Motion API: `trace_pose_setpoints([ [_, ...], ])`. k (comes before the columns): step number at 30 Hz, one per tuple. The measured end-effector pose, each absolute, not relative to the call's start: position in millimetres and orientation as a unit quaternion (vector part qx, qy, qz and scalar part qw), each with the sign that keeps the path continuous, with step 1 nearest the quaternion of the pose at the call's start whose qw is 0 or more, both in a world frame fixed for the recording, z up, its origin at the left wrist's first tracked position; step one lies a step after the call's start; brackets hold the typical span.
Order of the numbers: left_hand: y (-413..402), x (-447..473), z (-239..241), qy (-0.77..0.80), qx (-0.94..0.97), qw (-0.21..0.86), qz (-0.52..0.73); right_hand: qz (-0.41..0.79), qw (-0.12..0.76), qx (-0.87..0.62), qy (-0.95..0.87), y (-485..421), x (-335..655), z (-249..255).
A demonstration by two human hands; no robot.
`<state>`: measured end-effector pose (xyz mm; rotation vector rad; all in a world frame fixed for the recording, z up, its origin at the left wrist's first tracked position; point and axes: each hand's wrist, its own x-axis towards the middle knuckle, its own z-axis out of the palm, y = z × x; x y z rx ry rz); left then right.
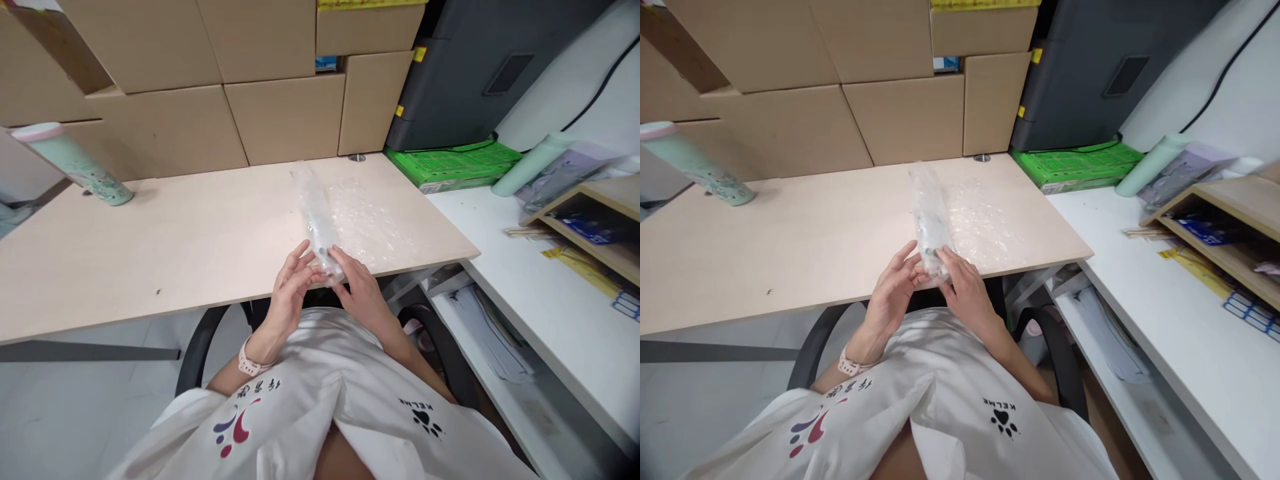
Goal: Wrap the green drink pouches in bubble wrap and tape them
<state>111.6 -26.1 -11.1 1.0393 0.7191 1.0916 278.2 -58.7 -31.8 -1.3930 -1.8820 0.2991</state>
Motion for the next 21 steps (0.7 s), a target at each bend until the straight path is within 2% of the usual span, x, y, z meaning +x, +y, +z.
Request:
trace_pose_setpoints([
  [3, -24, 125, -13, 0.270, 0.575, 0.618, 0.464, 0.099, 0.418, -0.617, -0.660, -57, 282, -35],
  [7, -16, 151, -13, 0.227, 0.775, 0.449, 0.381, 0.136, 0.477, -0.697, -0.518, -53, 302, -37],
  [11, -5, 176, -19, 0.200, 0.865, 0.324, 0.326, 0.251, 0.572, -0.663, -0.411, -52, 320, -39],
  [13, 0, 185, -25, 0.194, 0.884, 0.294, 0.306, 0.326, 0.610, -0.622, -0.367, -53, 326, -42],
  [15, 4, 190, -30, 0.195, 0.895, 0.276, 0.291, 0.345, 0.627, -0.611, -0.339, -55, 330, -46],
  [21, 2, 197, -36, 0.226, 0.922, 0.217, 0.230, 0.110, 0.542, -0.725, -0.409, -64, 351, -57],
])
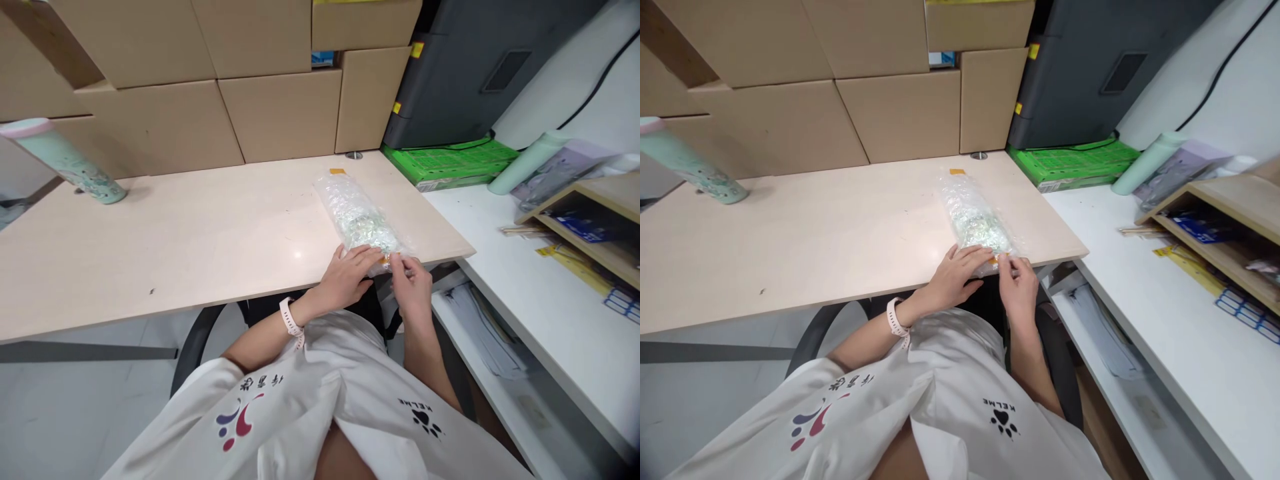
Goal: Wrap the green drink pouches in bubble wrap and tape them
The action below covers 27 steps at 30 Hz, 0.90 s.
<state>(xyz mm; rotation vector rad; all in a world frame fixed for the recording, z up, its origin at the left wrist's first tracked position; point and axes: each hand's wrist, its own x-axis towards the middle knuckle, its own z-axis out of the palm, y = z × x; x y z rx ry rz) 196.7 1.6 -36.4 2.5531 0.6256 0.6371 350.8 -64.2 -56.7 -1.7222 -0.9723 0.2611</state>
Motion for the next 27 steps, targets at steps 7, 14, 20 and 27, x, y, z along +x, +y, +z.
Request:
trace_pose_setpoints([
  [7, -2, 204, -37, 0.243, 0.924, 0.191, 0.227, -0.112, 0.474, -0.770, -0.413, -54, 372, -53],
  [14, 2, 184, -28, 0.241, 0.903, 0.250, 0.254, -0.047, 0.407, -0.748, -0.523, -46, 360, -49],
  [20, -20, 135, -20, 0.302, 0.766, 0.430, 0.370, 0.004, 0.444, -0.728, -0.522, -60, 310, -44],
  [27, -45, 93, -19, 0.427, 0.427, 0.616, 0.506, 0.101, 0.479, -0.707, -0.511, -71, 288, -47],
])
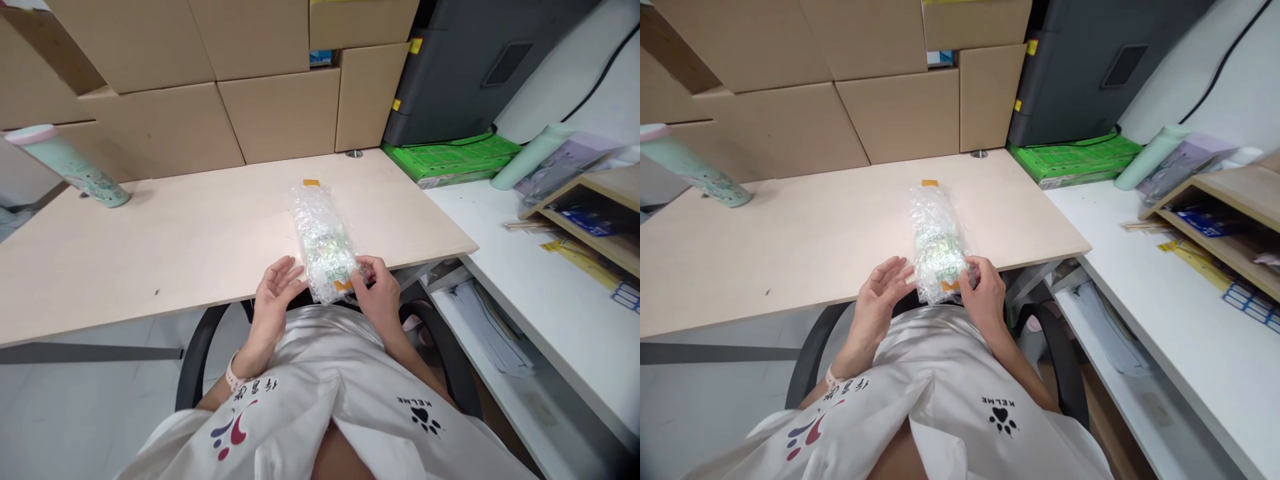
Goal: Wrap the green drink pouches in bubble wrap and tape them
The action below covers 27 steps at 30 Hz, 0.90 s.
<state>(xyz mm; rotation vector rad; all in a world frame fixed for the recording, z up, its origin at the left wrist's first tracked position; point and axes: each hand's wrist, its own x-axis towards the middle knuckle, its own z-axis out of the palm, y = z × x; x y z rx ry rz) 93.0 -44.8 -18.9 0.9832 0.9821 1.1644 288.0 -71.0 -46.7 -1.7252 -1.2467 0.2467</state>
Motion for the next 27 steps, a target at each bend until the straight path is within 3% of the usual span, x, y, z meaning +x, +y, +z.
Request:
trace_pose_setpoints([
  [8, -49, 77, 7, 0.407, 0.270, 0.780, 0.392, 0.246, 0.578, -0.648, -0.431, -75, 299, -53],
  [16, -50, 88, -14, 0.380, 0.219, 0.861, 0.255, 0.333, 0.612, -0.593, -0.403, -80, 291, -54],
  [22, -44, 110, -26, 0.365, 0.206, 0.853, 0.311, 0.401, 0.538, -0.591, -0.447, -88, 294, -43],
  [27, -55, 98, -22, 0.352, 0.278, 0.831, 0.330, 0.274, 0.394, -0.689, -0.543, -91, 319, -39],
])
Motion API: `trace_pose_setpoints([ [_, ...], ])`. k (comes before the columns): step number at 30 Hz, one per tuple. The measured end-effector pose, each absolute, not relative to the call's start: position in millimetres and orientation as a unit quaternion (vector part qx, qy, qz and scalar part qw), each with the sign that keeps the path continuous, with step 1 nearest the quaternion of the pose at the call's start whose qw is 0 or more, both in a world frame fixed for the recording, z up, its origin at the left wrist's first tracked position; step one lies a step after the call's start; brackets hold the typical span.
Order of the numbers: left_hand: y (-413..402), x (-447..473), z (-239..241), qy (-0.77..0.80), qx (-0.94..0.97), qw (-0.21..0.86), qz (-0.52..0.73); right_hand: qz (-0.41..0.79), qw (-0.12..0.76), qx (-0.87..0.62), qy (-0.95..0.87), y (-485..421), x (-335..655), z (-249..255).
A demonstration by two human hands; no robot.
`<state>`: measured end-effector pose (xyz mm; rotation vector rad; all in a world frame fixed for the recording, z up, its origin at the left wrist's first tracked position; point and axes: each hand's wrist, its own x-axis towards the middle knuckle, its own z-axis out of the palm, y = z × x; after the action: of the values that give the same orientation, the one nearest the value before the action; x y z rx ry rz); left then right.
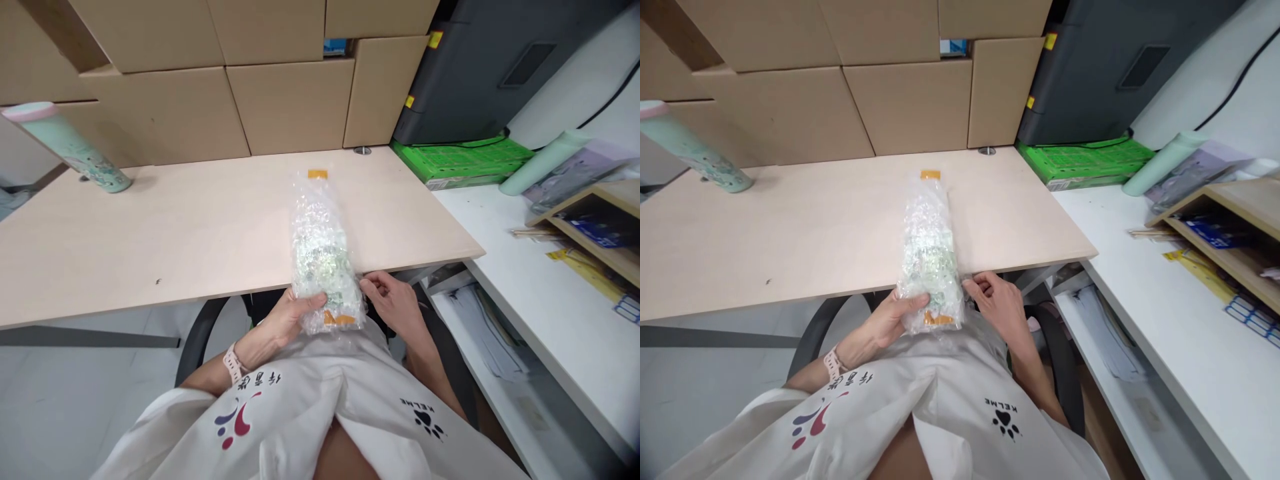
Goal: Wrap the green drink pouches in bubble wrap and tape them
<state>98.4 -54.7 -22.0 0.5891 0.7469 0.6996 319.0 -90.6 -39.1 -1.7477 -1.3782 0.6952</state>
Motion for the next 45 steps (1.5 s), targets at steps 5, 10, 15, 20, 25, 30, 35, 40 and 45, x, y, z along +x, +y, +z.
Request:
trace_pose_setpoints([
  [5, -59, 89, -13, 0.290, 0.397, 0.807, 0.329, 0.495, 0.467, -0.500, -0.536, -93, 311, -57],
  [10, -55, 95, -18, 0.288, 0.493, 0.765, 0.299, 0.618, 0.561, -0.379, -0.400, -91, 288, -52],
  [15, -48, 89, -12, 0.315, 0.662, 0.639, 0.233, 0.601, 0.563, -0.425, -0.376, -85, 290, -27],
  [20, -22, 63, 8, 0.369, 0.809, 0.135, 0.437, 0.548, 0.556, -0.467, -0.415, -91, 303, -20],
  [25, 11, 61, 13, 0.206, 0.884, -0.175, 0.382, 0.569, 0.486, -0.451, -0.487, -92, 306, -20],
  [30, 14, 69, 33, 0.219, 0.906, 0.035, 0.359, 0.576, 0.457, -0.427, -0.527, -91, 303, -14],
  [35, -5, 70, 48, 0.224, 0.834, 0.382, 0.330, 0.511, 0.473, -0.446, -0.562, -100, 302, -4],
  [40, -18, 67, 35, 0.197, 0.641, 0.662, 0.334, 0.462, 0.561, -0.471, -0.500, -98, 292, 2],
  [45, -29, 84, 14, 0.200, 0.544, 0.729, 0.364, 0.361, 0.617, -0.507, -0.482, -75, 277, 9],
])
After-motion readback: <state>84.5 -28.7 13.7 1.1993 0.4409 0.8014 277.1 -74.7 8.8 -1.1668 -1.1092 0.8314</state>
